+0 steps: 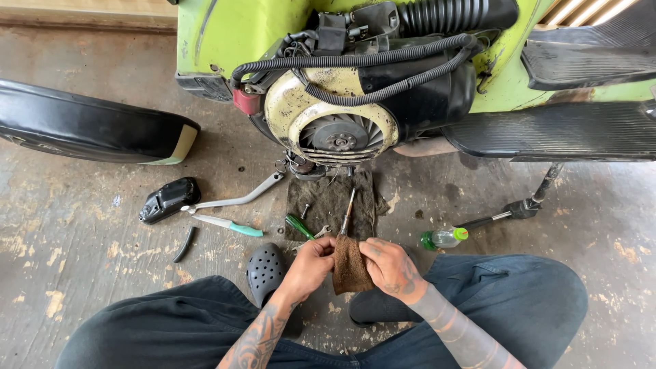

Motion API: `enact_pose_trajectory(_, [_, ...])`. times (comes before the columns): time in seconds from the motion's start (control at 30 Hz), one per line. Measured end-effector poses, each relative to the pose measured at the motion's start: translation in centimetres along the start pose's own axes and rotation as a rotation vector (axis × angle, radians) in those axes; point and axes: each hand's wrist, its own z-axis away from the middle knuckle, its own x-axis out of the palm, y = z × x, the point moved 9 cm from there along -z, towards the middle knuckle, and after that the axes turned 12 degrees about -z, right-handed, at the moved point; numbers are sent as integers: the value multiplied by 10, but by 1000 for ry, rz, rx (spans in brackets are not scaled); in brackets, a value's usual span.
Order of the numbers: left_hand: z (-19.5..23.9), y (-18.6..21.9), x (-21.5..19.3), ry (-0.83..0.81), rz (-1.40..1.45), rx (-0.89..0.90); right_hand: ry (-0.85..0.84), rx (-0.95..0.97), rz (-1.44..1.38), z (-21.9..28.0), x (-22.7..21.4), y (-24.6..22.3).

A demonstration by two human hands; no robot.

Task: The person cleans a small metal component with a brown cloth, applies liquid from a green bottle, and then inserts the component into the motorcycle's engine area. They use a green screwdriver to tighten a screw on the engine casing.

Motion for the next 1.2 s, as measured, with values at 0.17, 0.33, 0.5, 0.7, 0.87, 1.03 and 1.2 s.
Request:
enact_pose_trajectory(0.17, [-3,-11,1,-38,25,27,4,267,-325,6,5,32])
enact_pose_trajectory(0.33, [5,-4,16,-141,144,2,53,599,-818,20,19,59])
enact_pose_trajectory(0.5, [5,-6,22,-165,316,-58,134,846,-1165,36,38,63])
enact_pose_trajectory(0.7, [2,-22,14,-67,386,-116,52,511,-469,20,13,58])
enact_pose_trajectory(0.87, [0,-17,10,-35,241,-45,149,277,-191,5,-11,8])
enact_pose_trajectory(1.03, [2,1,8,-12,5,51,134,181,-173,-1,-14,-8])
enact_pose_trajectory(1.2, [6,19,3,45,-275,25,31,135,-239,3,-7,-2])
